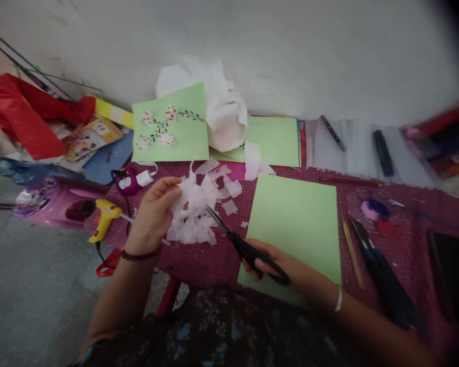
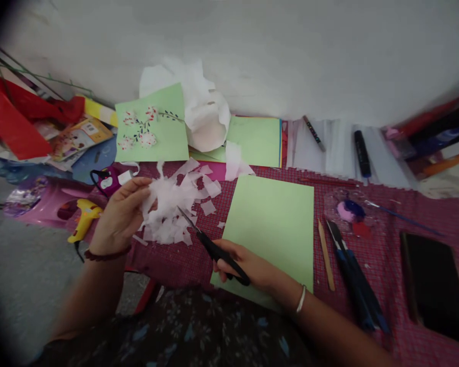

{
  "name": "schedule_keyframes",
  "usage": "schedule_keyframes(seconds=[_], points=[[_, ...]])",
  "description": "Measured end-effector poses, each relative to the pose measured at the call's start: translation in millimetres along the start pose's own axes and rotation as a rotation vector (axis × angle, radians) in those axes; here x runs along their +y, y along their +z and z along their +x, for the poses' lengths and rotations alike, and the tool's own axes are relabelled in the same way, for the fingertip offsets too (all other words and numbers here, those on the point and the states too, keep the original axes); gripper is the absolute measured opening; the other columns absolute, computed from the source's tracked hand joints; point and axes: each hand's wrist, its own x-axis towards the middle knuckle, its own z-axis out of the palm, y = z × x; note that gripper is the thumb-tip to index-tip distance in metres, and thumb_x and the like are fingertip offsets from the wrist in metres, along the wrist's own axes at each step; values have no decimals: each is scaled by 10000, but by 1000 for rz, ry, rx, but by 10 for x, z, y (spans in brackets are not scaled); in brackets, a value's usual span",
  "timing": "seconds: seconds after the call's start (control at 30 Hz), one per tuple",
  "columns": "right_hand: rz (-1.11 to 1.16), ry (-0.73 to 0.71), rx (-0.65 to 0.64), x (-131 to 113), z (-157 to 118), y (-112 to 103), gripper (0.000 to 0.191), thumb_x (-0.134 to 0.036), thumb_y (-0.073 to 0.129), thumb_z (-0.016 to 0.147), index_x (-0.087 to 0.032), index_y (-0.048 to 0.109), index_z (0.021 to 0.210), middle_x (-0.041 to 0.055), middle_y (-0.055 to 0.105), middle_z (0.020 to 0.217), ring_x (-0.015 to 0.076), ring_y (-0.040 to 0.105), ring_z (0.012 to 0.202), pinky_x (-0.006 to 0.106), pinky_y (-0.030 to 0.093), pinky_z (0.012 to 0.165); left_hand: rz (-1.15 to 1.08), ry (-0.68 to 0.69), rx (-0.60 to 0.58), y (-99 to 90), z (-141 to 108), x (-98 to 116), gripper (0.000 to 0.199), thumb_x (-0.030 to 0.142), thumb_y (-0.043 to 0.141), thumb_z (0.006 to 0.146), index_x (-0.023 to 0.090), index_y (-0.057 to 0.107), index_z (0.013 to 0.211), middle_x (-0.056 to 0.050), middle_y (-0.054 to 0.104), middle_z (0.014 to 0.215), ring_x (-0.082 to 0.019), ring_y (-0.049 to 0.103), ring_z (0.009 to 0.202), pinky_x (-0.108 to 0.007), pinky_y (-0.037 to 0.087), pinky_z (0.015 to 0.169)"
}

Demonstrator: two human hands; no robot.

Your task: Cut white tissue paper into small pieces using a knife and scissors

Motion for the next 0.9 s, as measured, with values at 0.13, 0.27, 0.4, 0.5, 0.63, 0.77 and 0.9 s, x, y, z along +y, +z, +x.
schedule_keyframes(seconds=[0.13, 0.27, 0.4, 0.5, 0.63, 0.77, 0.9], points=[[-43, -51, -29, -15, 8, -23, 589, -709, 572, 829, -158, 573, 1037, 31, 526, 877, 139, 492, 766, 288, 426, 708, -29, -215, -62, -60, -214, -133, 330, 130, 773, 644, 169, 697, 962, -4, 659, 826, -86, 585, 628, -198, 512, 565], [-52, -59, -82, 24, 39, -21, 611, -715, 567, 828, -157, 571, 1075, 42, 540, 900, 154, 503, 801, 304, 431, 739, -2, -287, -128, -177, -429, -346, 430, 157, 797, 642, 184, 668, 1051, 16, 657, 768, -94, 594, 603, -193, 488, 540], [-61, -28, -68, -12, 76, 16, 571, -704, 537, 856, -157, 563, 1016, 41, 524, 889, 150, 502, 772, 300, 428, 721, -1, -330, -147, -262, -587, -470, 615, 136, 790, 646, 198, 612, 1231, 26, 655, 776, -82, 590, 603, -161, 444, 526], [-75, -14, -68, -71, 64, 24, 565, -709, 523, 861, -162, 555, 997, 39, 515, 885, 148, 493, 758, 295, 424, 709, -77, -403, -145, -283, -644, -500, 636, 123, 770, 627, 179, 617, 1242, -27, 701, 941, -123, 651, 749, -186, 498, 627], [-109, 37, -100, -123, -38, -9, 591, -725, 539, 841, -166, 569, 1030, 44, 524, 903, 156, 486, 782, 296, 419, 720, -127, -329, -91, -291, -649, -482, 622, 120, 747, 644, 190, 601, 1245, -49, 709, 1025, -144, 672, 815, -209, 529, 686], [-109, 126, -178, -155, -107, -21, 615, -708, 552, 845, -156, 559, 1117, 61, 538, 935, 168, 496, 810, 303, 425, 724, -136, -269, -88, -279, -669, -434, 656, 110, 727, 682, 226, 552, 1303, -29, 691, 955, -131, 660, 756, -212, 534, 644], [-122, 153, -213, -165, -8, 4, 679, -706, 570, 835, -144, 536, 1214, 62, 538, 968, 168, 501, 840, 307, 431, 755, -151, -271, -105, -288, -773, -435, 656, 132, 726, 713, 240, 536, 1331, -16, 677, 899, -126, 650, 744, -200, 525, 619]])
